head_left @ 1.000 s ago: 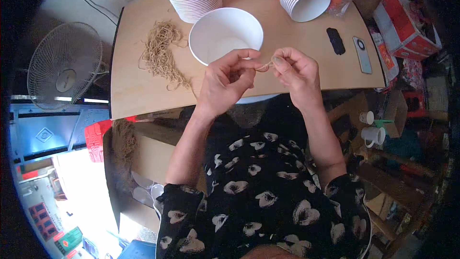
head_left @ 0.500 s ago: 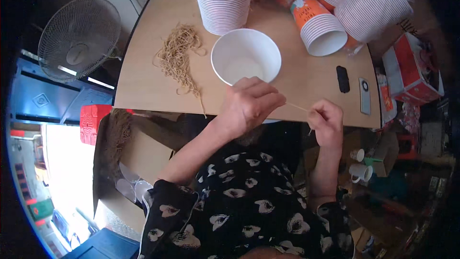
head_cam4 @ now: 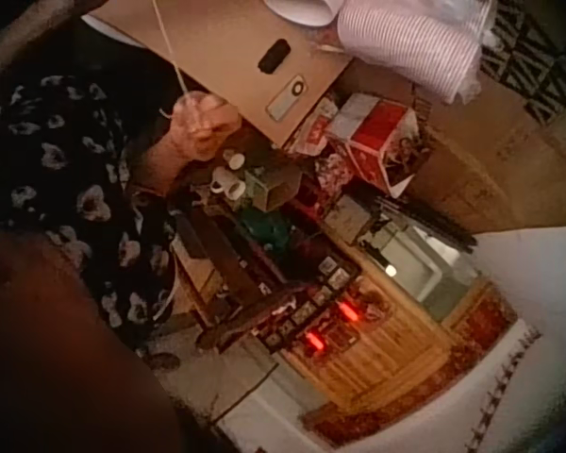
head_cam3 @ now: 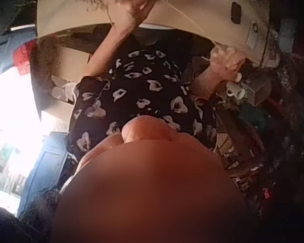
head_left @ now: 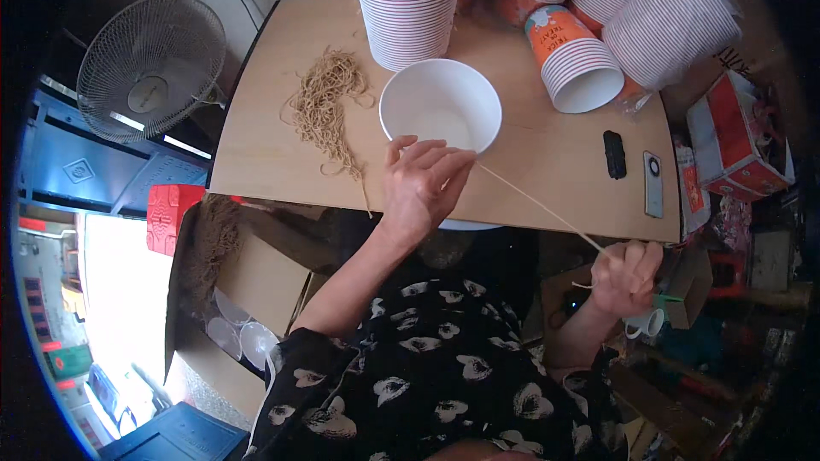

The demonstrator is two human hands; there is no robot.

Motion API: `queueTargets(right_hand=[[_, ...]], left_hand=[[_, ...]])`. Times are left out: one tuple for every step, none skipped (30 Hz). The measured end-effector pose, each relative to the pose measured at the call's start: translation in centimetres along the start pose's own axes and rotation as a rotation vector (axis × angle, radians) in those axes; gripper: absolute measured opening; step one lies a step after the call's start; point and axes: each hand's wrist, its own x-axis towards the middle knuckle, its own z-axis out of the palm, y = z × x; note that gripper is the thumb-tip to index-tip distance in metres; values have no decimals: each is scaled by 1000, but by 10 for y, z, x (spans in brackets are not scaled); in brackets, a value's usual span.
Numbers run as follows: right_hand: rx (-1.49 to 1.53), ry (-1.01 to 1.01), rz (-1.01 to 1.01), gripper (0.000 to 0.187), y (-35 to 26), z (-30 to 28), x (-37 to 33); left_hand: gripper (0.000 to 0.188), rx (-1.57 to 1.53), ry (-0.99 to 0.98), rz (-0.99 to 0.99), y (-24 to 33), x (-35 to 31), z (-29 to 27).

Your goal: Attaching rubber bands to paper cups in an assembly or packaging workspace.

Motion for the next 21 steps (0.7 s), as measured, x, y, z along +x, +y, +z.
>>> queueTargets(right_hand=[[54, 96, -19, 24, 3, 2, -2], [39, 235, -81, 16, 4, -4, -4], [35, 238, -87, 16, 2, -6, -4], [10, 311, -78, 16, 0, -8, -5], [-19, 386, -73, 18, -1, -11, -6], [-23, 395, -85, 18, -1, -14, -8], [-72, 398, -70, 20, 2, -17, -10], [-116, 399, -48, 23, 5, -19, -9], [-122, 395, -33, 25, 10, -11, -2], [-70, 424, -30, 24, 17, -13, -2], [-15, 452, -23, 24, 25, -14, 0], [55, 554, 20, 21, 32, -2, 10], [126, 564, 43, 19, 42, -4, 16], [189, 577, 62, 17, 50, -9, 22], [257, 553, 82, 16, 58, -9, 33], [316, 531, 101, 16, 66, -10, 41], [314, 557, 90, 16, 73, -11, 46], [308, 576, 73, 16, 78, -14, 52], [335, 568, 63, 16, 81, -16, 55], [330, 575, 55, 16, 84, -18, 54], [339, 587, 43, 15, 87, -20, 54]], left_hand=[[20, 35, -19, -3, -5, -1, -1], [24, 70, -36, -6, -10, 0, -3], [37, 45, -97, -26, -14, 5, -12], [43, 107, -117, -9, -17, 10, -26], [48, 163, -139, 12, -22, 16, -39], [55, 150, -220, 1, -34, 17, -51], [53, 194, -272, 21, -46, 17, -61], [51, 244, -322, 34, -54, 16, -69], [42, 239, -304, 67, -59, 17, -70], [42, 229, -315, 78, -59, 18, -63], [37, 205, -274, 119, -59, 20, -56], [32, 174, -235, 159, -55, 22, -47], [27, 137, -180, 214, -48, 28, -36], [27, 100, -166, 206, -42, 32, -21], [26, 84, -150, 188, -36, 34, -16], [27, 97, -110, 186, -37, 34, -3], [27, 84, -122, 184, -27, 33, 0], [27, 30, -53, 168, -16, 39, 1], [26, -21, 16, 150, -7, 41, 3], [29, -89, 8, 166, -2, 35, 7], [31, -290, -90, 68, 9, 28, 6]])
